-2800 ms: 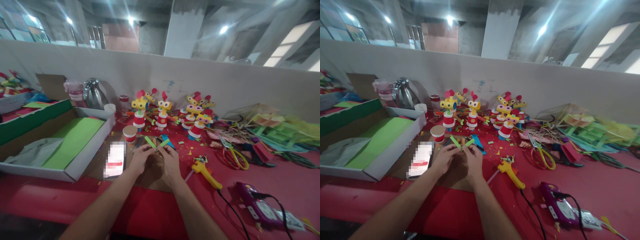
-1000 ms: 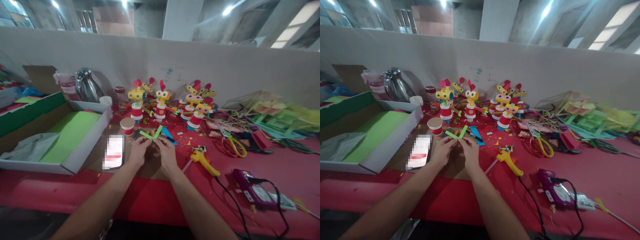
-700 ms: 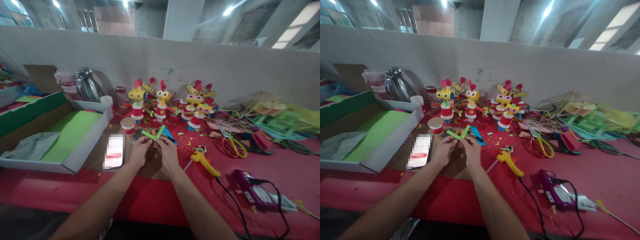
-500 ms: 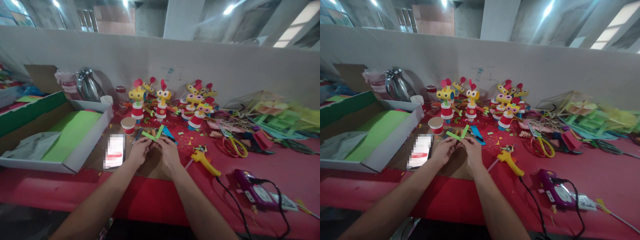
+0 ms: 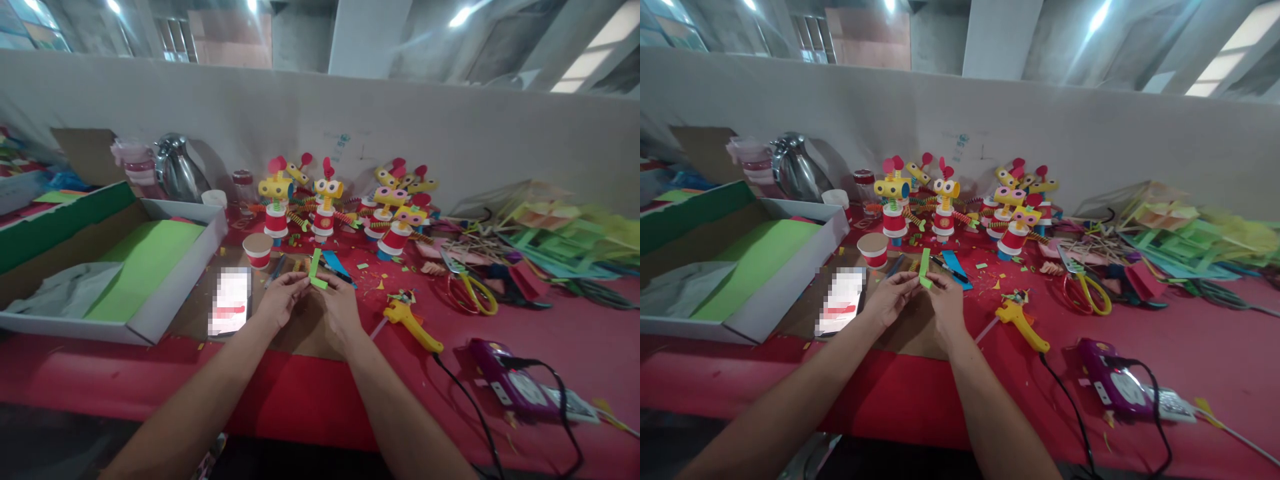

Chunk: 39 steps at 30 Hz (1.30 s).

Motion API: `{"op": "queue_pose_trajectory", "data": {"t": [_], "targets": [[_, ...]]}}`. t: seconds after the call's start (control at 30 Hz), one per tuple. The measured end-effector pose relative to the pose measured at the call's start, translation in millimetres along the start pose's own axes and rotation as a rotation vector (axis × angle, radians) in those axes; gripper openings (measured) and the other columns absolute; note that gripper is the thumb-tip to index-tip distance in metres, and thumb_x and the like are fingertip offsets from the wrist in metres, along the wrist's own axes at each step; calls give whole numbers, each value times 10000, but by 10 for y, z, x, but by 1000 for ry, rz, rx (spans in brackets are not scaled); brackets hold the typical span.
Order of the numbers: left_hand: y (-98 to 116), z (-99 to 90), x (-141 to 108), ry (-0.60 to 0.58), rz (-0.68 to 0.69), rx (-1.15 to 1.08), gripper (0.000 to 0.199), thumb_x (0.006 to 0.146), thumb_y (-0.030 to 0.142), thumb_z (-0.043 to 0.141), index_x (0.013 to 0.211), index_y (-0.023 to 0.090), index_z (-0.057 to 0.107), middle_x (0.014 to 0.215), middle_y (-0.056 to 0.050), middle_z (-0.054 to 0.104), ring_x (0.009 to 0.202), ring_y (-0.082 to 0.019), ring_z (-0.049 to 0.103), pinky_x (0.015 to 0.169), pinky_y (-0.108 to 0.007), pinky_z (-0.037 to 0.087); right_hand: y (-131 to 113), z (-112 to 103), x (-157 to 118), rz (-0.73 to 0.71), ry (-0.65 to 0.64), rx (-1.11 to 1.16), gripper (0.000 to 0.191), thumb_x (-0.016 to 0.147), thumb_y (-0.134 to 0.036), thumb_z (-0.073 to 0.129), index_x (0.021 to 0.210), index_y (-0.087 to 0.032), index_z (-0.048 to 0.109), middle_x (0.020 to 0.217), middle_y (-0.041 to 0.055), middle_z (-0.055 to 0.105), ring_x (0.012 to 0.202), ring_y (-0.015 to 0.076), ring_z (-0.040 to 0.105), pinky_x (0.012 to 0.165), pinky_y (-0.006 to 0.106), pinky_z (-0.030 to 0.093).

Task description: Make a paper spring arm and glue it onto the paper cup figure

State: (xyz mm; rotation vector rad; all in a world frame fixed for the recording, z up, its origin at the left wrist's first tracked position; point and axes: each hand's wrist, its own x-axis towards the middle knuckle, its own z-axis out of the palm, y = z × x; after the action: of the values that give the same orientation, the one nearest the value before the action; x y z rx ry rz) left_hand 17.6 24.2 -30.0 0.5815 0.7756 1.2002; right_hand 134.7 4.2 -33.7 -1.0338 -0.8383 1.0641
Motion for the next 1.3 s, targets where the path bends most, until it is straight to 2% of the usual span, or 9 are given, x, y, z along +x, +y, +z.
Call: {"op": "queue_pose_trajectory", "data": {"t": [0.17, 0.3, 0.43, 0.6, 0.73, 0.93, 1.07, 1.2, 1.3], "targets": [[7, -12, 24, 15, 12, -27, 245, 580, 80, 831, 768, 119, 679, 724, -23, 693, 666, -101, 653, 755, -246, 524, -10, 24, 0, -85, -37, -62, 192, 634, -263, 760, 824, -241, 778, 860, 13, 752, 831, 197, 647, 818, 346, 480], [16, 9, 20, 31, 37, -36, 254, 597, 87, 818, 820, 116, 700, 702, -20, 695, 613, -80, 627, 671, -206, 505, -44, 83, -43, -45, -116, 31, 193, 637, -268, 765, 826, -226, 756, 898, 17, 753, 858, 203, 653, 871, 370, 491], [10, 43, -2, 16, 54, -79, 231, 622, 71, 791, 836, 105, 710, 751, -54, 716, 721, -127, 669, 758, -244, 514, -47, 114, -59, -31, -39, 93, 225, 640, -291, 779, 849, -219, 741, 904, 14, 749, 869, 191, 656, 890, 360, 492], [-22, 65, -24, -11, 42, -123, 198, 642, 60, 770, 817, 119, 699, 753, -32, 707, 719, -113, 665, 768, -231, 502, -23, 94, -54, -51, -12, 31, 198, 693, -349, 742, 829, -205, 738, 864, 23, 738, 811, 187, 648, 839, 355, 490], [-38, 66, -27, -40, 19, -135, 227, 608, 58, 788, 798, 130, 685, 743, -9, 688, 692, -97, 646, 750, -219, 495, -29, 78, -62, -132, -5, -94, 191, 731, -363, 695, 830, -204, 734, 845, 19, 719, 798, 186, 625, 780, 325, 480], [-15, 32, -15, -64, 122, -6, 239, 585, 154, 833, 759, 141, 670, 706, 13, 639, 681, -93, 603, 737, -239, 461, -83, 55, -56, -210, -6, -257, 163, 750, -338, 649, 748, -187, 712, 748, 4, 660, 733, 171, 571, 697, 285, 444], [19, 30, -19, -79, 175, 73, 264, 570, 196, 844, 776, 156, 684, 706, 20, 634, 681, -90, 569, 711, -233, 428, -70, 48, -33, -164, -59, -223, 151, 736, -333, 651, 750, -194, 708, 754, 1, 671, 724, 169, 579, 693, 282, 444], [46, 49, -42, -75, 128, 122, 260, 556, 221, 846, 760, 148, 703, 712, 0, 650, 673, -101, 559, 703, -248, 421, -58, 32, -10, -108, -76, -159, 142, 713, -322, 661, 750, -198, 717, 726, -3, 685, 691, 166, 587, 695, 290, 453], [55, 43, -47, -56, 118, 162, 244, 571, 249, 839, 751, 146, 710, 720, -7, 652, 668, -104, 552, 680, -248, 418, -111, 17, -10, -98, -100, -199, 137, 689, -306, 667, 726, -190, 729, 696, 2, 692, 671, 169, 588, 686, 295, 449]]}}
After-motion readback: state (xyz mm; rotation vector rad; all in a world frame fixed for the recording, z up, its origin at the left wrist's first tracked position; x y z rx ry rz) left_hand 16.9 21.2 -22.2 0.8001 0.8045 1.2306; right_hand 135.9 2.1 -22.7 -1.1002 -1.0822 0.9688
